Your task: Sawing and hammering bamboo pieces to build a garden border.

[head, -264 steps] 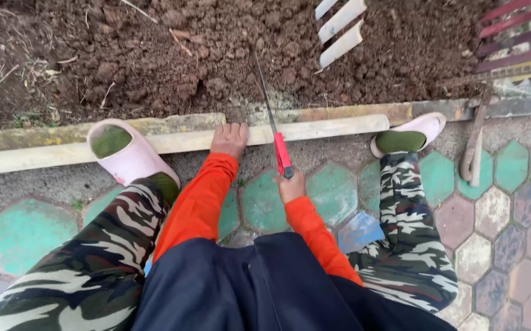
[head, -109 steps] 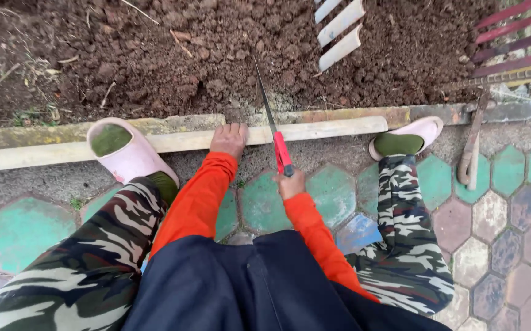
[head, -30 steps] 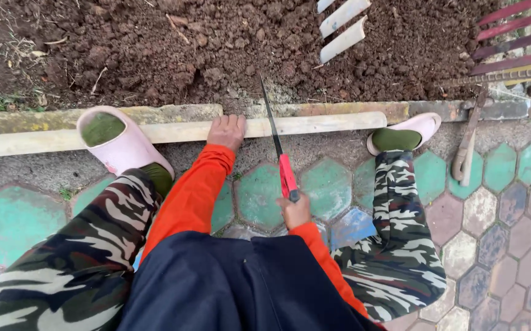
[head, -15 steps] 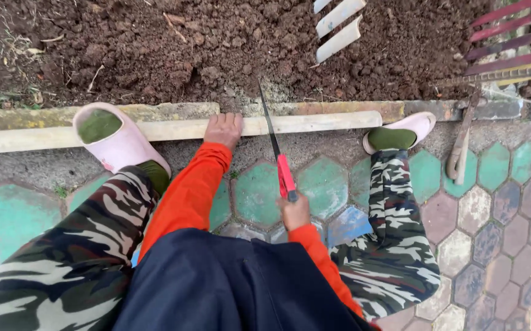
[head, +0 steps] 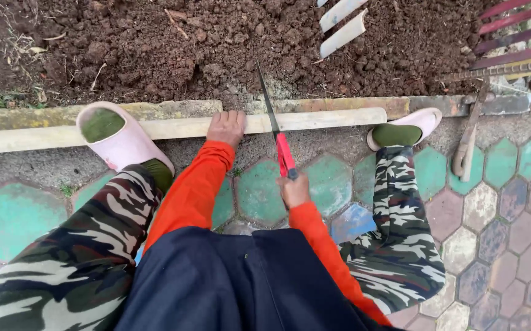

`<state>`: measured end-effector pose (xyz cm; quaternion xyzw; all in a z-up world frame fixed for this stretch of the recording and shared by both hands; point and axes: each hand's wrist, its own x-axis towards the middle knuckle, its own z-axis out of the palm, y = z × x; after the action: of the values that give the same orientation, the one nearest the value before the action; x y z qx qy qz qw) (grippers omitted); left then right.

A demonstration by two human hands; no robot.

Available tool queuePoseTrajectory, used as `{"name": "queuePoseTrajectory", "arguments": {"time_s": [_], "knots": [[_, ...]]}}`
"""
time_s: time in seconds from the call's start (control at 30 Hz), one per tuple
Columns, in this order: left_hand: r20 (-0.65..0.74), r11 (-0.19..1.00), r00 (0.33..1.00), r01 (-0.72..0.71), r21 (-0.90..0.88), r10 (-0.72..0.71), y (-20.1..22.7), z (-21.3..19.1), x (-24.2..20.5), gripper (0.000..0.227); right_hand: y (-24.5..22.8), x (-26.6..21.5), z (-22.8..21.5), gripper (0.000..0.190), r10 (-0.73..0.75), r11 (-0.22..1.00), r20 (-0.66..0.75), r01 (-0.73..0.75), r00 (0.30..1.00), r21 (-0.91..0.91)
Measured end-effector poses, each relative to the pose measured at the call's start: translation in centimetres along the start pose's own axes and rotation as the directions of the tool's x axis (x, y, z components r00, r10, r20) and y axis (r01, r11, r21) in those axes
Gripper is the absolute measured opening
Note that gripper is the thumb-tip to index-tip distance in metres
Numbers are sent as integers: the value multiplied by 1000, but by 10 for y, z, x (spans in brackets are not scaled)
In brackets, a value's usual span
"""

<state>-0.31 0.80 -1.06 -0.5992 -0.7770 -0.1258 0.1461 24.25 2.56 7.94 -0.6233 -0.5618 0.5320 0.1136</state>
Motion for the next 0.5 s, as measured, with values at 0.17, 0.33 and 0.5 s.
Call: {"name": "queuePoseTrajectory", "arguments": {"time_s": [0.17, 0.33, 0.5], "knots": [[-40, 996, 999, 23, -84, -27, -3, 3, 5, 8, 18, 36, 9, 15, -21, 996, 25, 19, 999, 85], [11, 994, 999, 35, -108, -34, 0, -3, 2, 12, 42, -22, -15, 16, -14, 999, -21, 14, 1000, -35], [-3, 996, 1000, 9, -88, -9, -2, -24, 11, 17, 8, 7, -3, 12, -47, 993, -13, 45, 999, -113]]}}
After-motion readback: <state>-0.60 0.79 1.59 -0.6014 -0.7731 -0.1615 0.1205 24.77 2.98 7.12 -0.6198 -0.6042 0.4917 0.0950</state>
